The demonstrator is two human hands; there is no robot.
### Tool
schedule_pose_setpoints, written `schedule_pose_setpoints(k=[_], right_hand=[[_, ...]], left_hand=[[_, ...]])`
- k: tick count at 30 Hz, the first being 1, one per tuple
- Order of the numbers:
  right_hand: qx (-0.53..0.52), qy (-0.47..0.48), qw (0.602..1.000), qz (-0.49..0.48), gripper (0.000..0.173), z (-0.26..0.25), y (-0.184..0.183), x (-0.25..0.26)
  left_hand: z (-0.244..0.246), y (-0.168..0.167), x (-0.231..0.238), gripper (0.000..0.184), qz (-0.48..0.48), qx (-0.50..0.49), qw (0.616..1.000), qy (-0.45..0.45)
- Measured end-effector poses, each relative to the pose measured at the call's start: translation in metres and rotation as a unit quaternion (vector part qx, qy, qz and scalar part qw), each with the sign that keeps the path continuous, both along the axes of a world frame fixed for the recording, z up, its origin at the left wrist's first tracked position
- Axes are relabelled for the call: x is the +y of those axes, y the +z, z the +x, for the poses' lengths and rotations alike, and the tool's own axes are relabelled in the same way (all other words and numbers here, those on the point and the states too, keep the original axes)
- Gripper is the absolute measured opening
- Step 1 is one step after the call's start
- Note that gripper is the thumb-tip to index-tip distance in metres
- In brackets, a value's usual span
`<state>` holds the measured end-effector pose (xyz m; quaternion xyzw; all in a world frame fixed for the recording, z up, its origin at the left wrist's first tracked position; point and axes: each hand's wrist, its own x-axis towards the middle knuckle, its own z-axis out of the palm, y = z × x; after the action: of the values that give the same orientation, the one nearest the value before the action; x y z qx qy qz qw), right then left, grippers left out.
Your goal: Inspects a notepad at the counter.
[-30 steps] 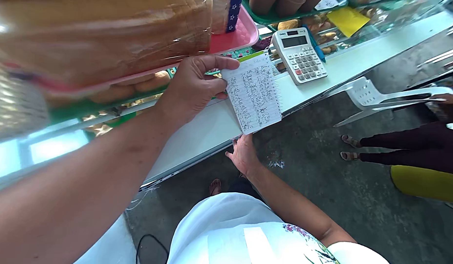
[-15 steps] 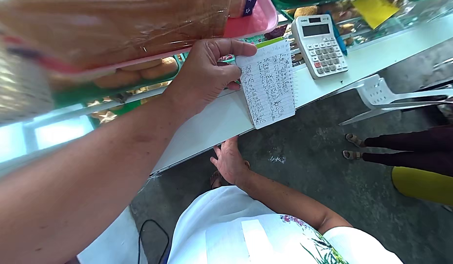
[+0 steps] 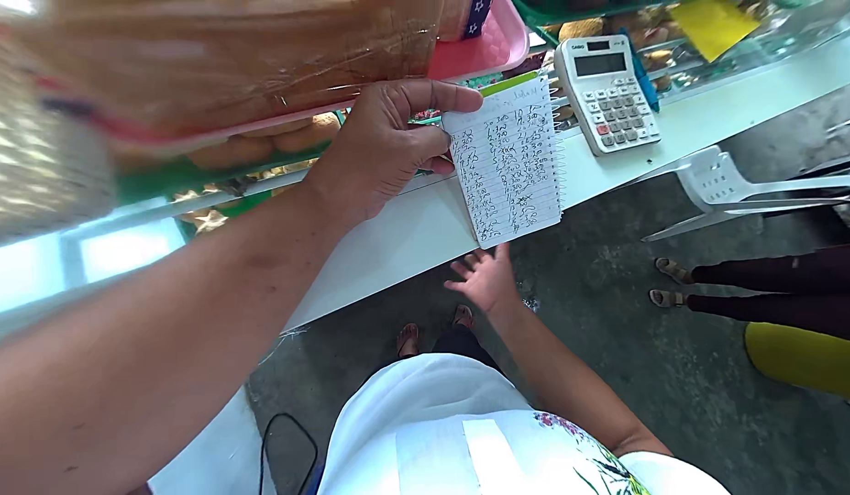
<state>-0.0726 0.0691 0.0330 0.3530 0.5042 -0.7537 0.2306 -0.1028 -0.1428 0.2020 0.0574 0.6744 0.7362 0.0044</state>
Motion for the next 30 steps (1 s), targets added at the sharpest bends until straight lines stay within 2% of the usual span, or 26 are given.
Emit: schedule_pose_setpoints(k=[5, 12, 15, 19, 23, 26, 30], right_hand=[[0.084, -0.127, 0.986, 0.066, 0.087, -0.061, -0.021, 0.045], [0.196, -0.148, 0.967, -0.067, 0.093, -0.065, -0.031, 0.028], [0.24, -0.156, 0.954, -0.09, 0.087, -0.055, -0.037, 0.015], [0.203, -0.174, 0.963, -0.026, 0.063, -0.043, -0.028, -0.003], [0.171, -0.191, 0.966, -0.019, 0.041, -0.033, -0.02, -0.017], [0.149, -0.156, 0.977, 0.001, 0.044, -0.024, -0.019, -0.026], [0.12, -0.11, 0.987, 0.016, 0.057, -0.013, -0.02, -0.037]], left_hand=[[-0.001, 0.0, 0.0, 0.033, 0.009, -0.004, 1.0, -0.008], [-0.003, 0.0, 0.001, 0.033, 0.01, -0.011, 1.0, -0.008], [-0.004, 0.0, 0.003, 0.032, 0.007, -0.008, 1.0, -0.009], [-0.005, -0.001, 0.003, 0.032, 0.002, -0.002, 1.0, -0.01], [-0.005, -0.001, 0.003, 0.033, 0.0, 0.003, 1.0, -0.011], [-0.004, 0.0, 0.005, 0.032, -0.012, 0.002, 1.0, -0.007], [-0.004, 0.002, 0.005, 0.034, -0.019, 0.0, 1.0, -0.009]])
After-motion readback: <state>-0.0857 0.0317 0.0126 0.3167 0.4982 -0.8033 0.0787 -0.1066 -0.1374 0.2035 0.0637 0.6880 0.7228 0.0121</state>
